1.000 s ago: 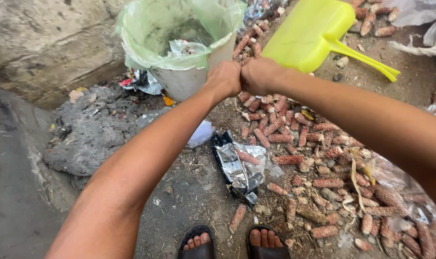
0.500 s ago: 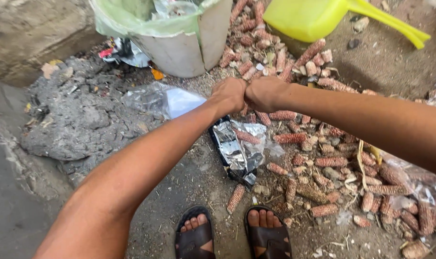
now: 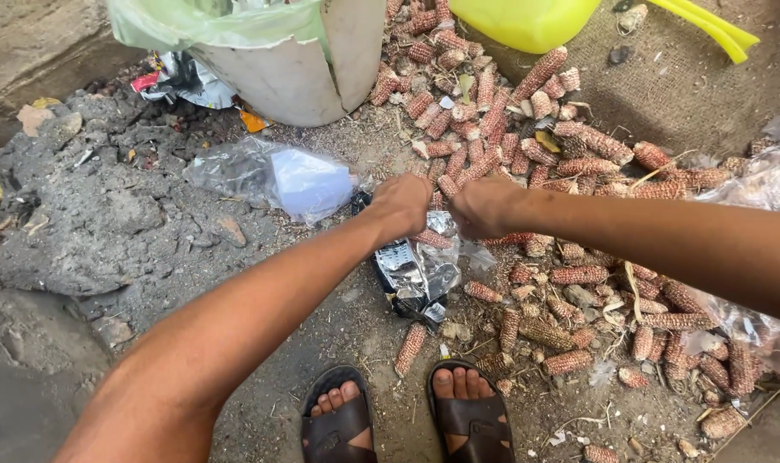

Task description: Picking up corn cobs and food wrappers from a dirty floor and putting them into a bucket.

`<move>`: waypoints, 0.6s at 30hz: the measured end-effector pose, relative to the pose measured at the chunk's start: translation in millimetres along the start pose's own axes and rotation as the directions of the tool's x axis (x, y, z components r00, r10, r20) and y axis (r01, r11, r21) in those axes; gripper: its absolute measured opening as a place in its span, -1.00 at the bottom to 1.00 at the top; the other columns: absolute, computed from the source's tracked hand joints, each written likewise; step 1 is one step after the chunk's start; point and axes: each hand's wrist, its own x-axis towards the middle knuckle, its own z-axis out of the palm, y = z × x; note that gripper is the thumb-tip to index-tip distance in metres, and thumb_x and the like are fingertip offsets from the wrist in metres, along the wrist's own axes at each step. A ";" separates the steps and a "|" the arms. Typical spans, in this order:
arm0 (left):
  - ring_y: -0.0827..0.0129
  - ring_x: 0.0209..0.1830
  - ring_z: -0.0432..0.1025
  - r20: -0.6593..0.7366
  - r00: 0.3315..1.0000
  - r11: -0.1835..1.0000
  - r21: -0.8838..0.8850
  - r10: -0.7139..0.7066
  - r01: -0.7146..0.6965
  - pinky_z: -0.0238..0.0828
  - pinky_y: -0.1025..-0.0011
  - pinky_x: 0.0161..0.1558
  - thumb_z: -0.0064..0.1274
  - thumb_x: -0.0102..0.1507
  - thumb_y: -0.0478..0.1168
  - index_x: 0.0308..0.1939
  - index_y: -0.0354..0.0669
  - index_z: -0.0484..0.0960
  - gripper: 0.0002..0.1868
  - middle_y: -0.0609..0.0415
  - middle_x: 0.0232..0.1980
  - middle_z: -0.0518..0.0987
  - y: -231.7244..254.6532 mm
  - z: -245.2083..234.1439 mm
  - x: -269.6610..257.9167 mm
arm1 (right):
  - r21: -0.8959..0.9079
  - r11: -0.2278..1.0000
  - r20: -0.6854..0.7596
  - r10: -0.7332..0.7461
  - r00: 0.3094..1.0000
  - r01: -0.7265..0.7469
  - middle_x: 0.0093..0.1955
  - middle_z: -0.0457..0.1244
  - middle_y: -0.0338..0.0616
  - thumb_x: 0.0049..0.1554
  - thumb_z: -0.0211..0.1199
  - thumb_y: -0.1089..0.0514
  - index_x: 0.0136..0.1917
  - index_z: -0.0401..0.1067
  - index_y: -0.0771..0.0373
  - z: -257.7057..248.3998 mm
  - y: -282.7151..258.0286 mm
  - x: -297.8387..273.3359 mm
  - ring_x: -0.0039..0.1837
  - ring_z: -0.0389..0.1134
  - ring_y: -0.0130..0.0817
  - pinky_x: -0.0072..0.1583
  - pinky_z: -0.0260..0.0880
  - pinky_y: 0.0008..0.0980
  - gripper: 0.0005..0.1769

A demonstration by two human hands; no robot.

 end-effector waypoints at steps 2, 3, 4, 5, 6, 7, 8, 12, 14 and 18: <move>0.31 -0.06 0.53 0.031 0.999 1.000 0.010 -0.013 0.012 0.57 0.37 0.03 0.06 0.12 -0.56 -0.15 -0.17 0.60 -0.71 0.02 -0.10 0.57 -1.6 4.1 -4.3 | 0.012 1.000 0.023 0.006 1.000 -0.007 -0.22 0.30 -0.21 0.32 0.08 -0.09 -0.06 0.57 0.11 12.5 1.1 2.0 -0.21 0.30 -0.43 -0.15 0.42 -0.28 -0.66; 0.31 -0.06 0.54 0.052 0.998 1.000 -0.011 -0.024 0.024 0.58 0.39 0.03 0.06 0.11 -0.56 -0.15 -0.18 0.60 -0.70 0.01 -0.09 0.57 -4.5 8.0 -3.4 | 0.043 0.999 0.027 0.012 1.000 -0.013 -0.21 0.31 -0.24 0.29 0.10 -0.11 -0.04 0.57 0.05 19.2 1.6 4.1 -0.20 0.31 -0.44 -0.14 0.41 -0.31 -0.69; 0.31 -0.07 0.54 0.073 0.997 0.999 -0.032 -0.034 0.036 0.58 0.42 0.03 0.06 0.11 -0.57 -0.15 -0.20 0.60 -0.70 0.00 -0.08 0.56 -7.4 12.2 -2.2 | 0.074 0.997 0.031 0.018 0.999 -0.020 -0.20 0.32 -0.27 0.27 0.13 -0.13 -0.01 0.56 0.00 26.1 2.1 6.4 -0.20 0.32 -0.46 -0.12 0.39 -0.34 -0.72; 0.31 -0.07 0.54 0.081 0.996 0.999 -0.037 -0.031 0.034 0.58 0.42 0.03 0.06 0.11 -0.57 -0.15 -0.20 0.60 -0.70 0.00 -0.08 0.56 -5.4 14.2 -3.8 | 0.076 0.997 0.041 0.018 0.999 -0.021 -0.20 0.32 -0.27 0.27 0.13 -0.13 -0.01 0.56 0.00 30.0 -0.1 2.3 -0.20 0.32 -0.46 -0.12 0.39 -0.34 -0.72; 0.30 -0.06 0.55 0.082 0.997 1.000 -0.006 -0.004 0.005 0.56 0.40 0.07 0.03 0.12 -0.59 -0.13 -0.20 0.60 -0.68 -0.01 -0.09 0.58 -3.4 16.2 -5.3 | 0.106 0.994 0.065 0.025 0.998 -0.032 -0.19 0.33 -0.29 0.22 0.17 -0.20 0.00 0.57 -0.02 33.8 -2.1 -1.9 -0.19 0.31 -0.47 -0.12 0.38 -0.37 -0.68; 0.29 -0.06 0.56 0.077 0.997 0.999 0.030 0.022 -0.024 0.53 0.39 0.10 0.00 0.12 -0.61 -0.12 -0.19 0.60 -0.66 -0.02 -0.09 0.59 -2.3 14.5 -5.0 | 0.135 0.990 0.080 0.035 0.996 -0.045 -0.18 0.34 -0.31 0.18 0.21 -0.28 0.01 0.57 -0.03 34.4 -2.9 -4.2 -0.19 0.30 -0.49 -0.11 0.36 -0.40 -0.63; 0.29 -0.06 0.56 0.077 0.997 0.999 0.031 0.025 -0.027 0.53 0.39 0.10 0.00 0.12 -0.61 -0.12 -0.19 0.60 -0.66 -0.02 -0.09 0.59 -2.5 13.7 -2.1 | 0.136 0.990 0.080 0.037 0.996 -0.048 -0.18 0.34 -0.31 0.18 0.21 -0.28 0.01 0.57 -0.03 32.9 -3.4 -6.7 -0.19 0.30 -0.49 -0.11 0.36 -0.40 -0.63; 0.31 -0.05 0.54 0.061 0.995 0.990 0.107 0.081 -0.087 0.48 0.37 0.19 0.00 0.10 -0.61 -0.14 -0.18 0.62 -0.65 -0.02 -0.09 0.61 -10.7 19.5 -3.5 | 0.096 0.994 0.123 0.030 0.992 -0.042 -0.17 0.32 -0.29 0.15 0.25 -0.36 0.02 0.55 0.04 35.5 -16.3 -12.4 -0.20 0.27 -0.50 -0.16 0.34 -0.45 -0.52; 0.32 -0.05 0.53 0.045 0.994 0.990 0.096 0.097 -0.101 0.49 0.38 0.19 -0.01 0.10 -0.62 -0.15 -0.18 0.62 -0.64 -0.03 -0.09 0.60 -11.0 18.1 -2.5 | 0.069 0.997 0.127 0.030 0.991 -0.039 -0.17 0.30 -0.29 0.16 0.26 -0.36 0.02 0.53 0.05 44.3 -13.3 -5.1 -0.20 0.26 -0.49 -0.17 0.34 -0.47 -0.52; 0.38 -0.07 0.52 0.062 0.997 0.998 0.028 0.052 -0.054 0.54 0.39 0.13 -0.08 0.09 -0.67 -0.18 -0.16 0.63 -0.61 0.02 -0.11 0.59 -10.1 17.0 -6.5 | 0.035 0.999 0.074 0.001 0.997 -0.004 -0.23 0.26 -0.21 0.33 0.03 -0.05 -0.06 0.51 0.11 67.1 -8.1 19.1 -0.27 0.19 -0.45 -0.22 0.36 -0.40 -0.69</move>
